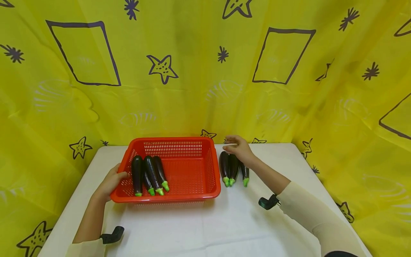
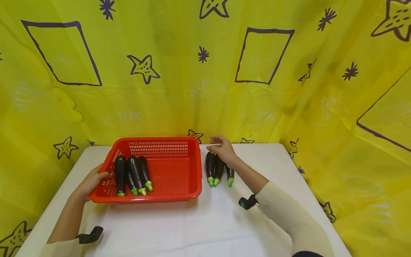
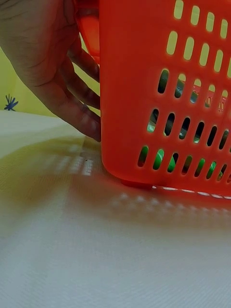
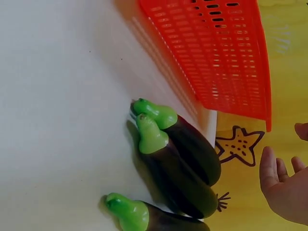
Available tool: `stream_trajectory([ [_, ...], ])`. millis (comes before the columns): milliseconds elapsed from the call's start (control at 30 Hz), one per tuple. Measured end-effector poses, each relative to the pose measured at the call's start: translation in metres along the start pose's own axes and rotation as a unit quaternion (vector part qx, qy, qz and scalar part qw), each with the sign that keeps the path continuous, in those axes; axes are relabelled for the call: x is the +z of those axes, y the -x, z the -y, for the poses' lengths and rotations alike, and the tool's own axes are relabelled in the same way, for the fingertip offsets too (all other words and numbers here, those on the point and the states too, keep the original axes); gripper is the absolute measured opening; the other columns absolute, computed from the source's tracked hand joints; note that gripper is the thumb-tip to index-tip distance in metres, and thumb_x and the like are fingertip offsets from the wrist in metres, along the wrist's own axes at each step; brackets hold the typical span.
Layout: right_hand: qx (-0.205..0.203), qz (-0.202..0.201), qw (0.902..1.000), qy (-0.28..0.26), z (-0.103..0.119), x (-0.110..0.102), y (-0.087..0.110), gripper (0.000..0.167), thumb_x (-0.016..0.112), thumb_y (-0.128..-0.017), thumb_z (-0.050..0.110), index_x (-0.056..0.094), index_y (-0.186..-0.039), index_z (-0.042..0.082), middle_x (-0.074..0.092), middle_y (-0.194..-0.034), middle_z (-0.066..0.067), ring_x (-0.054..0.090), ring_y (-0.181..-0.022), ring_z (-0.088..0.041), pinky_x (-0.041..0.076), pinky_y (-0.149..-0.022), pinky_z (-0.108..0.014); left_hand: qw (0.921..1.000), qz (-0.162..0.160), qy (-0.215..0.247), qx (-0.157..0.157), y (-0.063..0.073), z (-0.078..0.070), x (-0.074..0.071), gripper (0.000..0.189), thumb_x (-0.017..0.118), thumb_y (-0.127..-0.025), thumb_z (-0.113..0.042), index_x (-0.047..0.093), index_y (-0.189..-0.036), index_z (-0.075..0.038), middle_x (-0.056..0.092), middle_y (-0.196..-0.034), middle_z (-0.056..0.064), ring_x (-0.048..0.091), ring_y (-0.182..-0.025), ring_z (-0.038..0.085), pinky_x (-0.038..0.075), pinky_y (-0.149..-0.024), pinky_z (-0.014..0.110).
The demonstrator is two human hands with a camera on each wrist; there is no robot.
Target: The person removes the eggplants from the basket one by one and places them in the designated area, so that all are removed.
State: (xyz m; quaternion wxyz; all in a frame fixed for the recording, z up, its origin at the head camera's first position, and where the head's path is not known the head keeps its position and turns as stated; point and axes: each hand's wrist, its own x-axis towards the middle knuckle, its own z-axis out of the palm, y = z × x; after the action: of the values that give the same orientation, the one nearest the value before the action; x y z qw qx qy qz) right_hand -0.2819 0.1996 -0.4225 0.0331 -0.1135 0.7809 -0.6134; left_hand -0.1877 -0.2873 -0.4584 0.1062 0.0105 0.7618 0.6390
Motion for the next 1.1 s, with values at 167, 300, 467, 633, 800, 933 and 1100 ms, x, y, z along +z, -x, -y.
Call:
stream_trajectory([
  [167, -0.037, 0.026, 0.9989, -0.008, 0.004, 0.006, -0.002, 0.043, 0.067, -0.100, 0.003, 0.055, -0.140, -0.009, 0.057, -0.133, -0.030, 0.065, -0.114, -0.034, 0.054, -0.099, -0.056, 1.0000, 0.004, 0.002, 0.003, 0.001, 0.000, 0.000, 0.056, 0.040, -0.104, -0.004, 0.020, -0.152, 0.014, 0.041, -0.142, 0.039, 0.066, -0.106, 0.022, 0.062, -0.085, 0.048],
  [300, -0.055, 0.049, 0.9971, -0.021, 0.006, 0.012, -0.005, 0.042, 0.067, -0.100, 0.003, 0.056, -0.138, -0.011, 0.057, -0.133, -0.034, 0.066, -0.113, -0.037, 0.049, -0.100, -0.066, 1.0000, 0.003, 0.002, 0.001, 0.000, 0.001, -0.001, 0.055, 0.039, -0.104, -0.004, 0.019, -0.153, 0.014, 0.041, -0.142, 0.039, 0.067, -0.105, 0.022, 0.062, -0.085, 0.047],
  [467, -0.057, 0.072, 0.9956, -0.019, 0.010, 0.021, -0.010, 0.046, 0.067, -0.100, 0.005, 0.053, -0.140, -0.013, 0.057, -0.135, -0.034, 0.066, -0.115, -0.042, 0.046, -0.101, -0.070, 1.0000, 0.003, 0.000, -0.001, -0.001, 0.001, -0.002, 0.055, 0.039, -0.105, -0.003, 0.019, -0.154, 0.014, 0.041, -0.142, 0.039, 0.066, -0.107, 0.024, 0.062, -0.085, 0.048],
  [633, -0.051, 0.090, 0.9946, -0.009, 0.022, 0.031, -0.014, 0.047, 0.067, -0.100, 0.004, 0.052, -0.141, -0.014, 0.057, -0.137, -0.033, 0.067, -0.114, -0.039, 0.055, -0.098, -0.057, 1.0000, 0.003, -0.002, -0.007, 0.000, -0.001, -0.001, 0.056, 0.041, -0.104, -0.004, 0.019, -0.154, 0.013, 0.041, -0.144, 0.039, 0.066, -0.107, 0.024, 0.062, -0.085, 0.049],
  [800, -0.044, 0.115, 0.9921, -0.021, 0.034, 0.042, -0.021, 0.045, 0.067, -0.100, 0.002, 0.053, -0.141, -0.012, 0.055, -0.141, -0.032, 0.065, -0.119, -0.037, 0.058, -0.096, -0.047, 0.9999, -0.001, -0.004, -0.013, 0.000, -0.002, -0.002, 0.057, 0.041, -0.105, -0.005, 0.019, -0.154, 0.012, 0.041, -0.145, 0.038, 0.068, -0.106, 0.022, 0.062, -0.085, 0.048],
  [933, -0.047, 0.141, 0.9883, -0.036, 0.038, 0.049, -0.027, 0.046, 0.065, -0.100, 0.001, 0.051, -0.142, -0.013, 0.050, -0.145, -0.035, 0.062, -0.122, -0.037, 0.057, -0.098, -0.044, 1.0000, -0.002, -0.004, -0.007, -0.001, 0.000, -0.002, 0.055, 0.040, -0.105, -0.004, 0.020, -0.152, 0.014, 0.042, -0.142, 0.039, 0.067, -0.105, 0.021, 0.062, -0.085, 0.046],
  [1100, -0.052, 0.159, 0.9851, -0.038, 0.038, 0.056, -0.031, 0.046, 0.062, -0.101, -0.001, 0.049, -0.144, -0.014, 0.049, -0.145, -0.036, 0.061, -0.124, -0.037, 0.056, -0.101, -0.044, 1.0000, -0.003, -0.003, -0.007, -0.002, 0.002, -0.002, 0.054, 0.040, -0.105, -0.002, 0.020, -0.153, 0.014, 0.044, -0.141, 0.038, 0.067, -0.104, 0.020, 0.062, -0.085, 0.046],
])
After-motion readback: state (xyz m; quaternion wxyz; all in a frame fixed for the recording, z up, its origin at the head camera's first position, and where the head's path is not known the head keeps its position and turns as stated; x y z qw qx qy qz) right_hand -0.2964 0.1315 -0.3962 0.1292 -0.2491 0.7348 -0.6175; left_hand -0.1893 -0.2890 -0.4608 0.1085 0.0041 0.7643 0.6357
